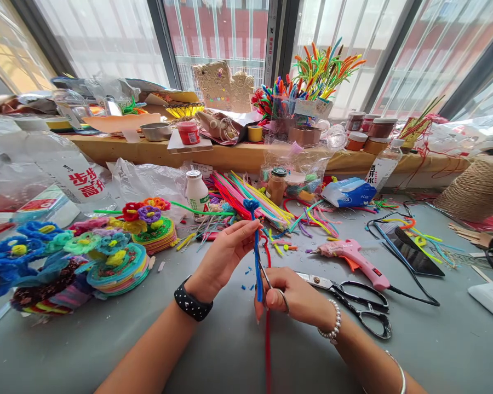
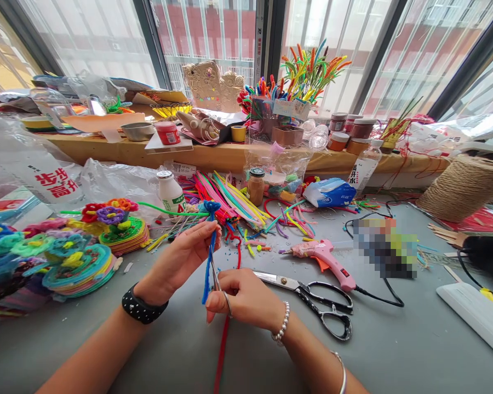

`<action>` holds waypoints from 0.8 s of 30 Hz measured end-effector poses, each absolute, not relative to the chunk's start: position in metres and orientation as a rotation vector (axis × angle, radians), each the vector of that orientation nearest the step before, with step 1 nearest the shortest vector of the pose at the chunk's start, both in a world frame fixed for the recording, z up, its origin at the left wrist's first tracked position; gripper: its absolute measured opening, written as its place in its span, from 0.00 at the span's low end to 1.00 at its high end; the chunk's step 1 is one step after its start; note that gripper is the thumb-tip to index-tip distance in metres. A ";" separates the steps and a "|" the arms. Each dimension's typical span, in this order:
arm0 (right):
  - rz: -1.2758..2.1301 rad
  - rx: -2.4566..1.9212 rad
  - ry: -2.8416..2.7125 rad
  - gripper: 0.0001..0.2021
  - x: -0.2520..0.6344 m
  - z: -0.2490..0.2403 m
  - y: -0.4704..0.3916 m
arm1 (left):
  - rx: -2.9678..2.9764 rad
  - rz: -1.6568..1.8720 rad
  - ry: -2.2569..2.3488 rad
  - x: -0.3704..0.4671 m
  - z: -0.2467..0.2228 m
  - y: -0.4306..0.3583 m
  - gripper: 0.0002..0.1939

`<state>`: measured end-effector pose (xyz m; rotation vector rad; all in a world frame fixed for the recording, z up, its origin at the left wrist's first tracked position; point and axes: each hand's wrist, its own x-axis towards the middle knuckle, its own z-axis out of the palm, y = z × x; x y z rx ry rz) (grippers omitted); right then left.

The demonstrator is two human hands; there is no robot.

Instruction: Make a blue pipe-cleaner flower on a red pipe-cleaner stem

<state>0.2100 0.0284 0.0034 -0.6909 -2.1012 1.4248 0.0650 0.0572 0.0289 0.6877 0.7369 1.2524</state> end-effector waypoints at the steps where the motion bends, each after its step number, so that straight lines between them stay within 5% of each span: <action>1: 1.435 -0.693 -2.078 0.34 0.209 0.003 0.028 | 0.693 1.258 0.741 0.065 0.029 0.057 0.02; 24: 1.502 -0.886 -1.909 0.31 0.204 -0.004 0.027 | 0.653 1.366 0.762 0.063 0.026 0.059 0.04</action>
